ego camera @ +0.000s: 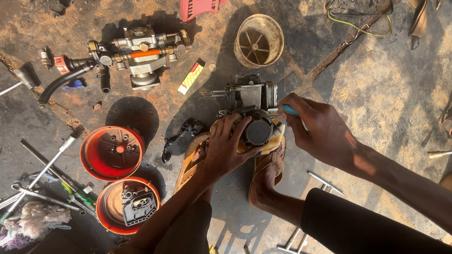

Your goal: The person is sitting on the ground repairing a small engine. They use a screwdriver to remove and adjust various components, including the carburetor and fuel tank, while surrounded by tools and engine parts.

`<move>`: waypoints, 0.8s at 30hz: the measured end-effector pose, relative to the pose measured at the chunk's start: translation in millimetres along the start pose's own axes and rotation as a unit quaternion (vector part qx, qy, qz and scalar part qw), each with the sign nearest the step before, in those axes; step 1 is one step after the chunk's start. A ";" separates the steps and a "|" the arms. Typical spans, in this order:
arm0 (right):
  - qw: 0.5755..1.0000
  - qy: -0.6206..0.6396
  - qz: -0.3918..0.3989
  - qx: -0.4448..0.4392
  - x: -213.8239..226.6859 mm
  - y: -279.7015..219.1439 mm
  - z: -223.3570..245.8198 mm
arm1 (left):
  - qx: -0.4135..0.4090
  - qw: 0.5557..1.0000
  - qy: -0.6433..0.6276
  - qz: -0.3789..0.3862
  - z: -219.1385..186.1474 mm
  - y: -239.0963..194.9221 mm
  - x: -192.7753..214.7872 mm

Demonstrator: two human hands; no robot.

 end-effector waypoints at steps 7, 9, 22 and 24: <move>0.994 -0.068 0.078 -0.021 -28.7 -13.7 11.9 | 0.013 1.000 0.000 0.021 -2.7 1.5 1.5; 0.985 -0.141 0.095 0.017 -44.4 -23.6 20.2 | 0.004 0.998 0.056 0.019 -7.2 2.2 4.4; 0.882 -0.319 -0.152 0.313 -65.7 4.1 -15.5 | 0.008 0.979 0.166 0.122 -19.9 12.5 -22.5; 0.868 -0.307 -0.141 0.363 -62.3 16.2 -22.3 | 0.005 0.982 0.144 0.123 -17.2 12.9 -19.5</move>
Point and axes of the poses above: each hand's wrist, its own y-axis towards the middle knuckle, its own x-axis out of the back of the hand, z = x × y, the point moved 2 cm from there along y, towards the middle knuckle, and after that the axes turned 10 degrees about -x, right-handed, at the moved point
